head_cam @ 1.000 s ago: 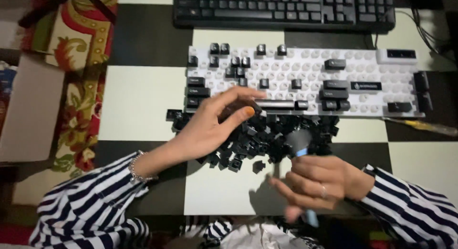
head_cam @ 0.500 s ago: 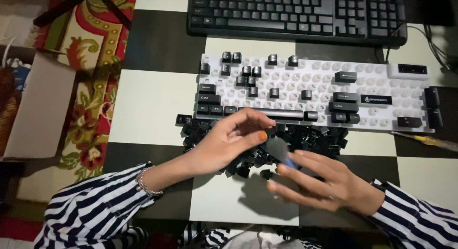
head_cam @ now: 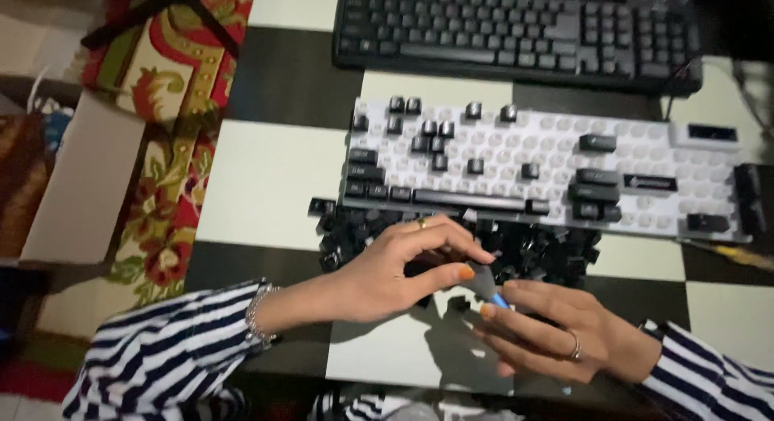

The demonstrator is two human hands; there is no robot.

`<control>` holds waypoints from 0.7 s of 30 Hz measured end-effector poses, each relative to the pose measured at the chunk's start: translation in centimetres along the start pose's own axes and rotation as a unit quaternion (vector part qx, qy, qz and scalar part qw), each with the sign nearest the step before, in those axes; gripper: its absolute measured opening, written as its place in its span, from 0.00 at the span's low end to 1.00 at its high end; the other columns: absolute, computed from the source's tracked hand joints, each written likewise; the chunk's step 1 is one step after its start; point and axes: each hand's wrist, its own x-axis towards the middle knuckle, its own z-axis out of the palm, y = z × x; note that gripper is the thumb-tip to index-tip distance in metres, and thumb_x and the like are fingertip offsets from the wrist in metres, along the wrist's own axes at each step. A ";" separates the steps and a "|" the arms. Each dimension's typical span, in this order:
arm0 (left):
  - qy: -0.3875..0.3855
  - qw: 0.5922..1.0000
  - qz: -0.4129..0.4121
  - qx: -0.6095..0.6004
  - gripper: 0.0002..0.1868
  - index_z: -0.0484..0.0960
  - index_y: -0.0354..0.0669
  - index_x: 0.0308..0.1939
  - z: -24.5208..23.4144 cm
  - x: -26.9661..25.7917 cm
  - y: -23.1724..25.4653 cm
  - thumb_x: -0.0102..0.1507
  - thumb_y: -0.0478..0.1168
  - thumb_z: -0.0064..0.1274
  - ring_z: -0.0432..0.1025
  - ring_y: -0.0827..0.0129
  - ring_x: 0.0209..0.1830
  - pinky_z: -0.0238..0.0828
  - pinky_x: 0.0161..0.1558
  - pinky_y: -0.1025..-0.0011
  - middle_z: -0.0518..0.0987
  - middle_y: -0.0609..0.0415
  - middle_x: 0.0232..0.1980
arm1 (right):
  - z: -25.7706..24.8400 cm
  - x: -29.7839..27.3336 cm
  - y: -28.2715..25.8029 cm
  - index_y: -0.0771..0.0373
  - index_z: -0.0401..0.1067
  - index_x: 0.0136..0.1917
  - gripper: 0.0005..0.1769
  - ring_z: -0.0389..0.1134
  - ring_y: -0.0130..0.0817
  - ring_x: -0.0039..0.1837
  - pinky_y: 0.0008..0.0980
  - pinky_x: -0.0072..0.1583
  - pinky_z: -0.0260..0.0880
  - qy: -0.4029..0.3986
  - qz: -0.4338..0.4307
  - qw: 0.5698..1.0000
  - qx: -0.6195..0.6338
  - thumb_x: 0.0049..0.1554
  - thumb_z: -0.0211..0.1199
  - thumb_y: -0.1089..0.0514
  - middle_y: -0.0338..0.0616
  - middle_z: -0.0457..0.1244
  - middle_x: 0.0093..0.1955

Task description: The recorder is assembling a mechanical keyboard by placing black keycaps onto the keyboard base.

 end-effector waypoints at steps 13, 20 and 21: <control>-0.009 0.993 0.060 0.106 0.12 0.82 0.41 0.57 0.3 -0.1 -0.5 0.71 0.40 0.54 0.77 0.69 0.48 0.76 0.52 0.70 0.78 0.52 0.53 | -1.3 -0.5 0.3 0.60 0.73 0.45 0.22 0.71 0.48 0.56 0.46 0.57 0.75 -0.009 -0.011 1.000 0.003 0.63 0.65 0.38 0.54 0.64 0.62; -0.045 0.992 0.067 0.094 0.19 0.79 0.43 0.64 0.2 0.1 -0.7 0.70 0.40 0.56 0.76 0.68 0.50 0.76 0.54 0.70 0.79 0.52 0.54 | -0.3 -0.4 0.9 0.60 0.71 0.42 0.21 0.71 0.45 0.54 0.41 0.54 0.77 -0.004 -0.016 0.999 0.031 0.62 0.70 0.42 0.51 0.64 0.61; -0.042 0.993 0.065 0.092 0.19 0.79 0.42 0.64 0.3 0.0 -0.8 0.69 0.39 0.57 0.77 0.68 0.52 0.76 0.56 0.70 0.80 0.51 0.54 | -0.1 -0.6 0.7 0.59 0.71 0.43 0.19 0.72 0.45 0.56 0.41 0.55 0.77 0.004 -0.020 0.999 0.036 0.62 0.71 0.44 0.50 0.64 0.63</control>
